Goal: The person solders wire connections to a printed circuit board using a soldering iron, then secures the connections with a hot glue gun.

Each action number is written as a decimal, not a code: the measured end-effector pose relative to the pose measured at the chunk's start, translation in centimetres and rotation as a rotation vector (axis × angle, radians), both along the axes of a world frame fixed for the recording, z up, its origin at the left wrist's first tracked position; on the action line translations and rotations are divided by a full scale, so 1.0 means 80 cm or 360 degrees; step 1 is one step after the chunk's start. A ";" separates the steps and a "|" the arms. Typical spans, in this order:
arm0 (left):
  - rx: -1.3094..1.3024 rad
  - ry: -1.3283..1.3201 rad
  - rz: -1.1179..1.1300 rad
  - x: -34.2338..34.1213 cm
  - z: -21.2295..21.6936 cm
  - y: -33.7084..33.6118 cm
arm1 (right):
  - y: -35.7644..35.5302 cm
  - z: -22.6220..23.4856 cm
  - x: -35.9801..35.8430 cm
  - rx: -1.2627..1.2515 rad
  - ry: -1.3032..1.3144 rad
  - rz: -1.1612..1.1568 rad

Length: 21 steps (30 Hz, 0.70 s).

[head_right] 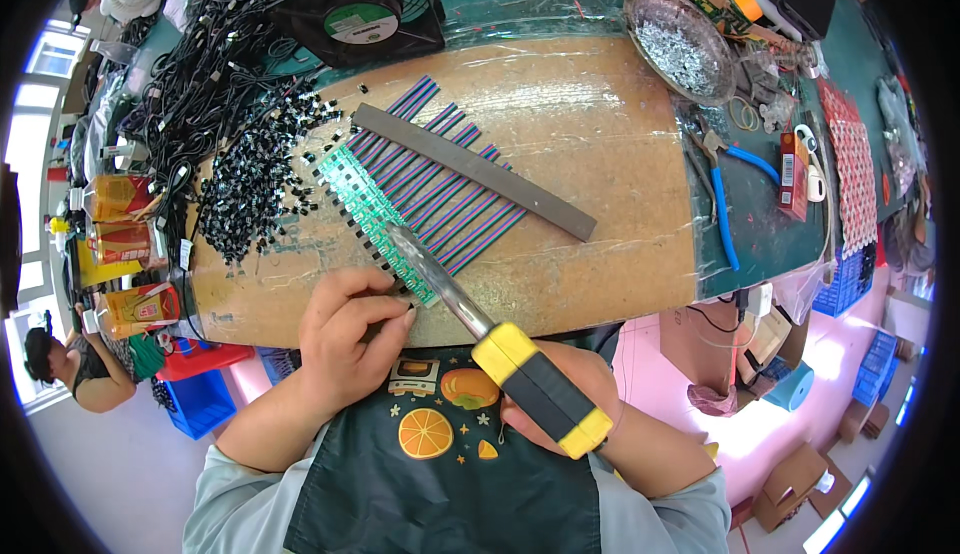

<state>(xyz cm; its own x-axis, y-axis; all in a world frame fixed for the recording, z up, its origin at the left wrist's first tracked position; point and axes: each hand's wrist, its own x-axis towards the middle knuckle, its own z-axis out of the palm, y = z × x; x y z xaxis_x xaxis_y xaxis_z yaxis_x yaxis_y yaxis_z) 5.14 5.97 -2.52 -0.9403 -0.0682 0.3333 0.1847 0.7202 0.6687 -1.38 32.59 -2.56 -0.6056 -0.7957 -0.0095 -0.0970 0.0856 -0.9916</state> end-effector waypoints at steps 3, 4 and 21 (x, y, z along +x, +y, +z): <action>-0.0104 0.0063 0.0010 -0.004 -0.004 0.005 | 0.018 -0.007 0.007 -0.0065 -0.0131 -0.0019; -0.0125 0.0063 0.0027 -0.005 -0.005 0.006 | 0.026 -0.010 0.009 -0.0056 -0.0224 -0.0024; -0.0168 0.0119 0.0034 -0.006 -0.010 0.009 | 0.074 -0.053 0.041 0.0151 0.0046 -0.0115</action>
<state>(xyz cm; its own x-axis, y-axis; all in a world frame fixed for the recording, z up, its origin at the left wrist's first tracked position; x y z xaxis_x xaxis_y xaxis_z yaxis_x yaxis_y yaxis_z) 4.63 6.69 -3.35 -0.9114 -0.0489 0.4087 0.2149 0.7903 0.5738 1.90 38.52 -6.81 -0.6623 -0.7464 -0.0645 -0.1158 0.1870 -0.9755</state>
